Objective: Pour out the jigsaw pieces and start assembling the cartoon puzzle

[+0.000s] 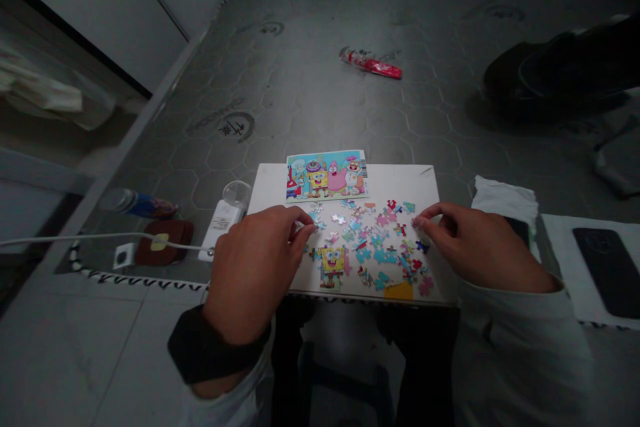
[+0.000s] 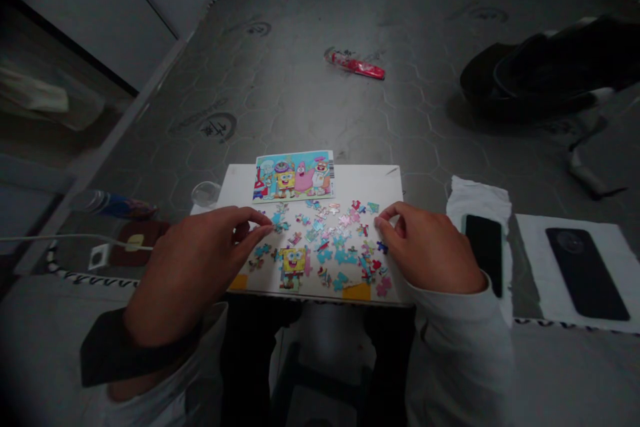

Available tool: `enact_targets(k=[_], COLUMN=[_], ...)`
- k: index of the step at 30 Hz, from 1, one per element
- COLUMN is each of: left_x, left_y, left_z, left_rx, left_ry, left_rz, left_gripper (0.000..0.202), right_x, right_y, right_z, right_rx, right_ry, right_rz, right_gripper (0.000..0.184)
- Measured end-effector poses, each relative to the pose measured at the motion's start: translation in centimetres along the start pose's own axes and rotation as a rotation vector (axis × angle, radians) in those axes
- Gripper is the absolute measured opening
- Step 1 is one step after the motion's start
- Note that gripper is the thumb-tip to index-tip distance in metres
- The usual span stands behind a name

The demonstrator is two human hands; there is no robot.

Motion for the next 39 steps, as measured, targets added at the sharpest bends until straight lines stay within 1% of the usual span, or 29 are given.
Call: enact_targets(k=[5,8,16,18,21,23,30,39], left_x=[-0.9,-1.1,-0.8,-0.8,-0.8,-0.9,-0.2,0.4], left_y=[0.3,0.7,0.9,1.2,2.1,2.6,3.9,3.7], left_z=[-0.1,-0.2,0.6,0.6,0.7,0.9,2.0,1.8], left_rx=[-0.034,-0.055,0.058,0.047,-0.01,-0.031,0.019,-0.012], left_ry=[-0.041,-0.019,0.085,0.114,0.114,0.101,0.14,0.141], left_rz=[0.019,0.015,-0.055,-0.063,-0.028,-0.011,-0.042,-0.012], left_gripper=[0.023,0.025,0.043,0.052,0.06,0.06,0.063,0.061], right_x=[-0.5,-0.8,-2.5,-2.5,-2.5,-2.5,-2.2,-2.0], right_y=[0.0,0.0,0.4,0.4,0.3,0.2,0.0,0.1], right_z=[-0.1,-0.1,-0.3,-0.3,-0.3,-0.2,-0.3,-0.3], right_rx=[0.0,0.01,0.011,0.013,0.028,0.032,0.046,0.019], right_ry=[-0.007,-0.013,-0.038,-0.038,-0.057,-0.062,-0.076,-0.042], right_rz=[-0.005,-0.007,-0.031,-0.035,-0.023,-0.019,-0.017,-0.022], right_gripper=[0.033,0.034,0.032,0.032,0.033,0.033,0.032,0.033])
Point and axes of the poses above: each hand's wrist, its own z-axis towards the middle knuckle, its own y-axis out of the palm, x = y × z, the point moved 8 cm from there along z, towards the middle knuckle, and after that the axes turned 8 degrees about x, right-handed, at the moved point
